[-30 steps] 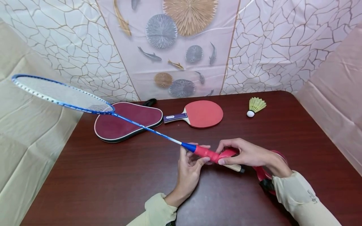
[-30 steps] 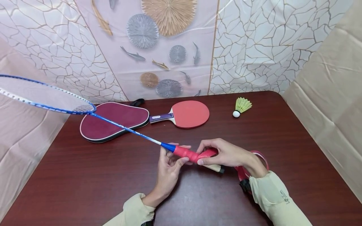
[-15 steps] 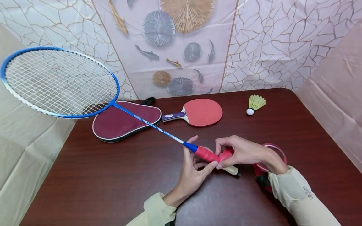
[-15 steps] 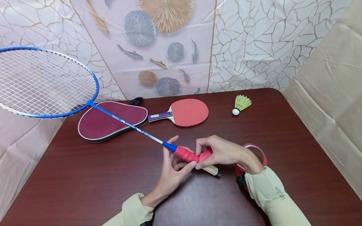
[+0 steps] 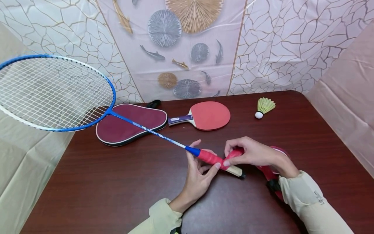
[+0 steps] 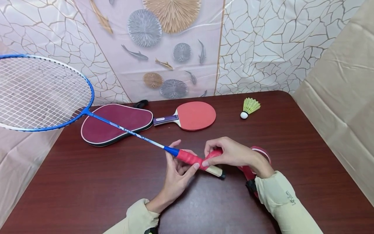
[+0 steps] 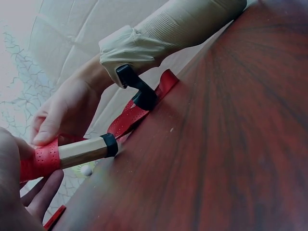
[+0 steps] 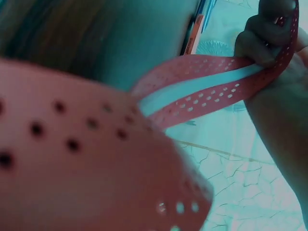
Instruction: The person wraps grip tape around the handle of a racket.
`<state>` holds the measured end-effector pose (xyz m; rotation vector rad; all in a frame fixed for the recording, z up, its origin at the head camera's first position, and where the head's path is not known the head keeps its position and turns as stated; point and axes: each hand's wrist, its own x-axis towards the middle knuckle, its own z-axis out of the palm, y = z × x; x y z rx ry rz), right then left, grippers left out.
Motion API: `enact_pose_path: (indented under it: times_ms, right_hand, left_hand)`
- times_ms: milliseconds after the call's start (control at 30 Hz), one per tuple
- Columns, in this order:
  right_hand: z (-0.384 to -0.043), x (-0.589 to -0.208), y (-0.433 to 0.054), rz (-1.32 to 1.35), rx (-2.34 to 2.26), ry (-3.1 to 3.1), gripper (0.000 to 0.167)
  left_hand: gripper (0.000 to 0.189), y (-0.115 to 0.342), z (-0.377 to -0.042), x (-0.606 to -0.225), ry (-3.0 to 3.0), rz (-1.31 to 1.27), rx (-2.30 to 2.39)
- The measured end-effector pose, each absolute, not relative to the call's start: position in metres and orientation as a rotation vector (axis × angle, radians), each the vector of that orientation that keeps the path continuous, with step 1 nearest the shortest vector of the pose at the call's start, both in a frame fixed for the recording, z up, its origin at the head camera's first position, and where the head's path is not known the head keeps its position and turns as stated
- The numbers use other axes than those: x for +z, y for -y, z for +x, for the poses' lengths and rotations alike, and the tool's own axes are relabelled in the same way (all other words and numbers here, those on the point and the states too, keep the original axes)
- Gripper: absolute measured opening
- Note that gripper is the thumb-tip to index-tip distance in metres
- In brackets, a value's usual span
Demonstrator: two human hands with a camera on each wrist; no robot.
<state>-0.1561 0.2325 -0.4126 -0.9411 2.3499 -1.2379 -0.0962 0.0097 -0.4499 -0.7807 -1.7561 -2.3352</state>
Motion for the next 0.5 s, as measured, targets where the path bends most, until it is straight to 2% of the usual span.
enact_pose_path:
  times_ms: [133, 500]
  right_hand:
    - [-0.156, -0.412, -0.231, -0.995, -1.265, -2.359, 0.014]
    - [-0.154, -0.414, -0.220, -1.018, -1.233, -2.462, 0.014]
  left_hand:
    - [0.078, -0.010, -0.096, -0.449, 1.740, -0.778, -2.349]
    - [0.088, -0.009, -0.104, -0.467, 1.683, -0.710, -2.449]
